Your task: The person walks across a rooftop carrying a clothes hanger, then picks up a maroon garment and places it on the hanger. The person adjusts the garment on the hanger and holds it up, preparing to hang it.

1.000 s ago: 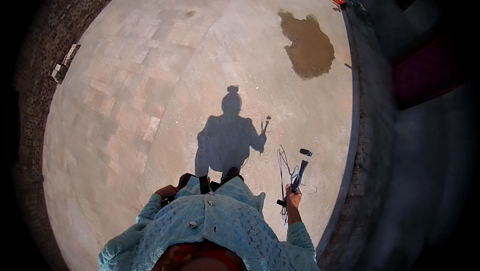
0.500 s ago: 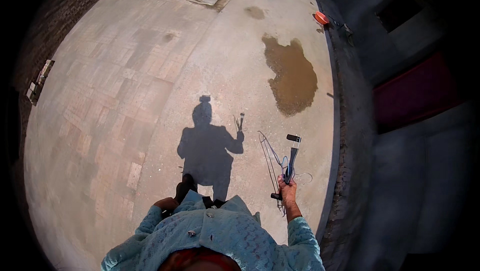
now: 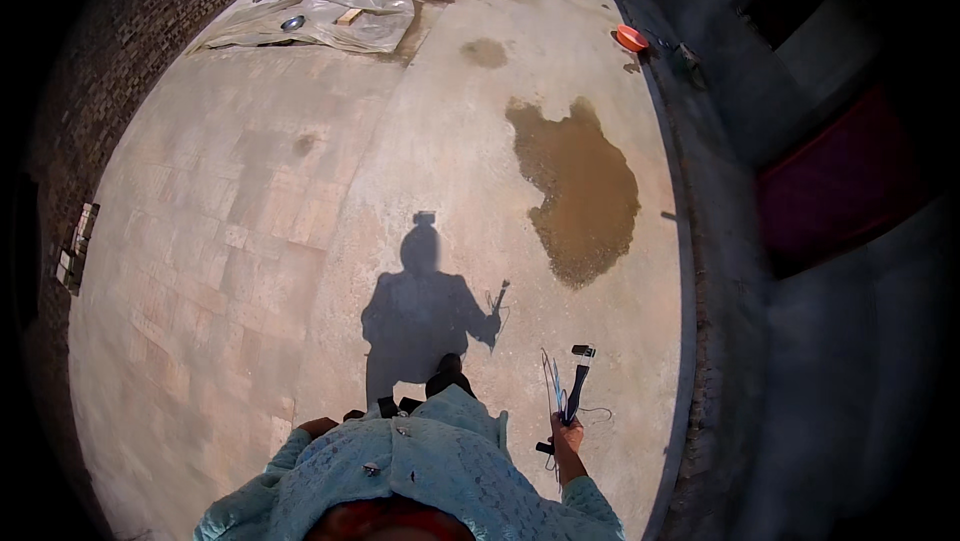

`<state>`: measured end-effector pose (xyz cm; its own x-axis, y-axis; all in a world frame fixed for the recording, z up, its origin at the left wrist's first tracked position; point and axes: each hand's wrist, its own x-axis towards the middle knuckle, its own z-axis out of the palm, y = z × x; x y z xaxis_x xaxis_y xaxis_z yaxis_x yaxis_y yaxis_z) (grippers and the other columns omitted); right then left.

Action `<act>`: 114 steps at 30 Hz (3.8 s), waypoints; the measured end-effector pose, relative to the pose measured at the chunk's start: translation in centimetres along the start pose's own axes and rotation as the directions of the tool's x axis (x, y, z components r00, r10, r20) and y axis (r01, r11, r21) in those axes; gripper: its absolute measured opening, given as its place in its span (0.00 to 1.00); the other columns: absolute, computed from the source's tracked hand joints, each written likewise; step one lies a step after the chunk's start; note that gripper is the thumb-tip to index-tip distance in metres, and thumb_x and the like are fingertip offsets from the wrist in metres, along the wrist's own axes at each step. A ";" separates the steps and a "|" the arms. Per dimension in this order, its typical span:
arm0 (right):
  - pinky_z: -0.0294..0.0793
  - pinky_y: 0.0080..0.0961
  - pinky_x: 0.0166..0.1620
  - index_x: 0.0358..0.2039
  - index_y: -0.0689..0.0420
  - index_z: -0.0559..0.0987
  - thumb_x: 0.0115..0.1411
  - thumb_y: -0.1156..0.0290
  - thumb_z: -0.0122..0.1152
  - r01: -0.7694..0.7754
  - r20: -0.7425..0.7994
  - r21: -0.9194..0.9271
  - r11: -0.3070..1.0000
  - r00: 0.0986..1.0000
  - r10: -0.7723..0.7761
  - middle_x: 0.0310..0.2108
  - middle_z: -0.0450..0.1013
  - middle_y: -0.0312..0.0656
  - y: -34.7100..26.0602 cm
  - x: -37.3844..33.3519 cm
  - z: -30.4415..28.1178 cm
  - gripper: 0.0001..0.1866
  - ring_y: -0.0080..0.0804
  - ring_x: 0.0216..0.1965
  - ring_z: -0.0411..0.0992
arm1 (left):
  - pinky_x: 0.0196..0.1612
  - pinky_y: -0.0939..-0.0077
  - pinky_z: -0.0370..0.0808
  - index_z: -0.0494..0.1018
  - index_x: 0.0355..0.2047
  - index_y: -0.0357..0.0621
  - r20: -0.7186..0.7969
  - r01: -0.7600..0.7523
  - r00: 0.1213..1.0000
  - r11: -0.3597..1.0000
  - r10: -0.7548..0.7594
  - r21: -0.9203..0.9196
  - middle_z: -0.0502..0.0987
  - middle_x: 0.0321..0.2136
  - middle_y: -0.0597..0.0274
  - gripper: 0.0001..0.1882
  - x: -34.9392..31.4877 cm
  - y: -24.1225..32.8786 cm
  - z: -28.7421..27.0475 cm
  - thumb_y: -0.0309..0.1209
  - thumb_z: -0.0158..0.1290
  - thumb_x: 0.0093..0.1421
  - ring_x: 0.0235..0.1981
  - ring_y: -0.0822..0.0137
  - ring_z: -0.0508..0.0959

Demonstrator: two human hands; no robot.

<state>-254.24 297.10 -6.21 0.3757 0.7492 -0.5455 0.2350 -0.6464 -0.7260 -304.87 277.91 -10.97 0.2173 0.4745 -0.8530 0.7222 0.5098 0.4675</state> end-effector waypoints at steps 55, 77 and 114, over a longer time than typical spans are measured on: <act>0.56 0.21 0.20 0.39 0.55 0.71 0.62 0.68 0.51 -0.172 0.883 0.445 0.879 0.245 -0.400 0.13 0.57 0.30 -97.0 44.3 66.8 0.07 0.20 0.12 0.55 | 0.48 0.69 0.67 0.64 0.52 0.39 -0.643 -0.605 0.748 0.563 0.161 -0.563 0.72 0.45 0.54 0.28 33.9 28.3 -102.2 0.44 0.53 0.56 0.46 0.64 0.71; 0.73 0.22 0.31 0.43 0.59 0.71 0.61 0.67 0.53 0.111 0.817 0.381 0.918 0.424 -0.390 0.23 0.71 0.36 -118.6 64.7 85.5 0.12 0.27 0.23 0.73 | 0.42 0.59 0.75 0.67 0.42 0.46 -0.785 -0.702 0.571 -0.352 0.240 -0.619 0.72 0.29 0.62 0.08 44.8 49.2 -139.1 0.26 0.46 0.62 0.34 0.63 0.76; 0.63 0.13 0.23 0.38 0.58 0.71 0.57 0.69 0.59 0.420 0.893 0.224 0.879 0.274 -0.358 0.20 0.66 0.30 -159.5 91.2 122.4 0.10 0.14 0.19 0.63 | 0.20 0.83 0.61 0.63 0.48 0.47 -0.818 -0.765 0.575 -0.372 -0.026 -0.526 0.62 0.17 0.71 0.14 62.0 50.9 -195.6 0.31 0.48 0.62 0.15 0.80 0.60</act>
<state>-367.17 486.23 8.60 -0.7815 0.5657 -0.2633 0.1636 -0.2214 -0.9614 -383.14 473.65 5.33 -0.4311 0.8464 -0.3126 -0.7800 -0.1755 0.6006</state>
